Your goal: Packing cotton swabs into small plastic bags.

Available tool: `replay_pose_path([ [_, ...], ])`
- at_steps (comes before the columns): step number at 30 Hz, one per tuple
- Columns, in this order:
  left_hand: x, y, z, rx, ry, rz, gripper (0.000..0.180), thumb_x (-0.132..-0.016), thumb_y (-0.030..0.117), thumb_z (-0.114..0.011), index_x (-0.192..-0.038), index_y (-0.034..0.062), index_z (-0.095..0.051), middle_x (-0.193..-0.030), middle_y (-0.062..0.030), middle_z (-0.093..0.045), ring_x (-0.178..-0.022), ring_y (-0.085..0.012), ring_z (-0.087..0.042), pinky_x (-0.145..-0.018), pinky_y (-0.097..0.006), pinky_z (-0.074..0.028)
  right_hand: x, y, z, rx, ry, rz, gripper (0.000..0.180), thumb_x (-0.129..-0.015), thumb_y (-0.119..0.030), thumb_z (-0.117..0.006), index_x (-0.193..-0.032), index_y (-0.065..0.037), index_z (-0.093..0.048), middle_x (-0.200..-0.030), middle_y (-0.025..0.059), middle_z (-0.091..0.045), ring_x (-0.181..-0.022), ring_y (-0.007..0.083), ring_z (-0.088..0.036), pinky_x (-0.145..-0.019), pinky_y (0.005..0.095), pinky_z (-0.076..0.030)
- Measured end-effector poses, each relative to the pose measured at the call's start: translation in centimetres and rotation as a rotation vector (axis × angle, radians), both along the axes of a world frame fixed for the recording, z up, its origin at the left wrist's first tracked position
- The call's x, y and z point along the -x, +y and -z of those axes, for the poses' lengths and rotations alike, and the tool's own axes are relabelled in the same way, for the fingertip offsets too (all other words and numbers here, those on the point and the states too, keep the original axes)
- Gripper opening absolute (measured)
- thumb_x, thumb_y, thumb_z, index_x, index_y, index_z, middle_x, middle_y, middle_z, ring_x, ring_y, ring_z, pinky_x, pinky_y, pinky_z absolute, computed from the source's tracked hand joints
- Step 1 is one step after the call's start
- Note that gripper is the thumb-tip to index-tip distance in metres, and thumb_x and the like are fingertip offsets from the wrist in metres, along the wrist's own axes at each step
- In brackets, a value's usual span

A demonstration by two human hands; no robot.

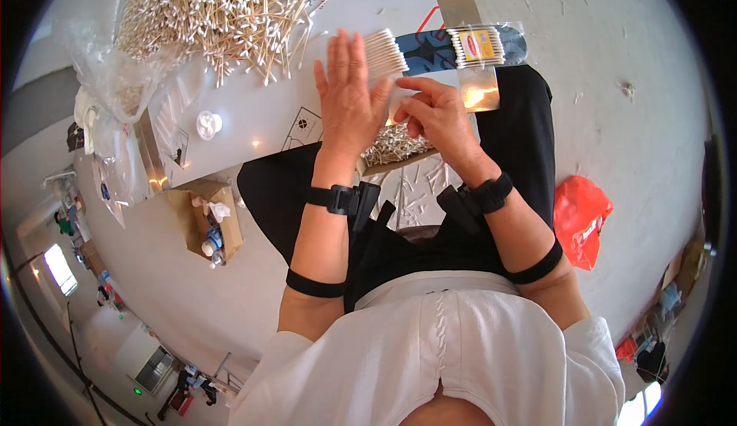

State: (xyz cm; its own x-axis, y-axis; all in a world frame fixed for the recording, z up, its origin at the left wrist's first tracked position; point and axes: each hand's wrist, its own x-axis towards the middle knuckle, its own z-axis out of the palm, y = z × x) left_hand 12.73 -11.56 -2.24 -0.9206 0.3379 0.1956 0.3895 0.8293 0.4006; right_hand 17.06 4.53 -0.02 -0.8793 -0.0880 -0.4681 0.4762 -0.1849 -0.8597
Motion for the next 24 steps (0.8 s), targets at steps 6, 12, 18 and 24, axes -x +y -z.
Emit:
replay_pose_path([
  [6,1.1,-0.8,-0.5,-1.03,-0.154,-0.201,0.07,-0.103,0.046,-0.041,-0.151,-0.0012,-0.026,-0.157,-0.0209,-0.026,-0.147,-0.0305,-0.024,-0.119,-0.046,-0.017,1.3,-0.3,0.7,0.002,0.284,0.327,0.033,-0.097,-0.014,-0.059,-0.125,0.004,-0.059,-0.099,0.011,-0.069,-0.082,0.0109,-0.063,-0.073,0.0244,-0.051],
  [12,3.1,1.0,1.1,-1.36,-0.149,-0.23,0.068,-0.102,0.046,-0.044,-0.146,-0.005,-0.034,-0.15,-0.0205,-0.037,-0.14,-0.0306,-0.035,-0.116,-0.043,-0.024,7.2,-1.5,2.8,-0.034,0.612,0.373,0.042,-0.103,-0.029,-0.052,-0.129,0.003,-0.056,-0.124,0.0124,-0.062,-0.115,0.0173,-0.055,-0.099,0.0279,-0.042],
  [18,3.8,1.8,1.4,-1.362,-0.147,-0.193,0.063,-0.103,0.043,-0.043,-0.144,-0.0051,-0.037,-0.147,-0.0194,-0.042,-0.137,-0.0296,-0.039,-0.115,-0.042,-0.028,7.0,-3.1,3.4,-0.157,0.664,0.329,0.041,-0.103,-0.03,-0.05,-0.128,0.002,-0.058,-0.131,0.015,-0.06,-0.121,0.0207,-0.054,-0.103,0.0303,-0.04],
  [24,3.8,1.3,1.2,-1.407,-0.165,-0.175,0.06,-0.103,0.04,-0.044,-0.143,-0.0047,-0.039,-0.146,-0.0185,-0.043,-0.136,-0.0287,-0.041,-0.115,-0.042,-0.029,6.4,-3.0,3.4,-0.05,0.555,0.41,0.04,-0.104,-0.027,-0.05,-0.129,0.002,-0.058,-0.126,0.0129,-0.063,-0.117,0.0183,-0.057,-0.104,0.0302,-0.042],
])
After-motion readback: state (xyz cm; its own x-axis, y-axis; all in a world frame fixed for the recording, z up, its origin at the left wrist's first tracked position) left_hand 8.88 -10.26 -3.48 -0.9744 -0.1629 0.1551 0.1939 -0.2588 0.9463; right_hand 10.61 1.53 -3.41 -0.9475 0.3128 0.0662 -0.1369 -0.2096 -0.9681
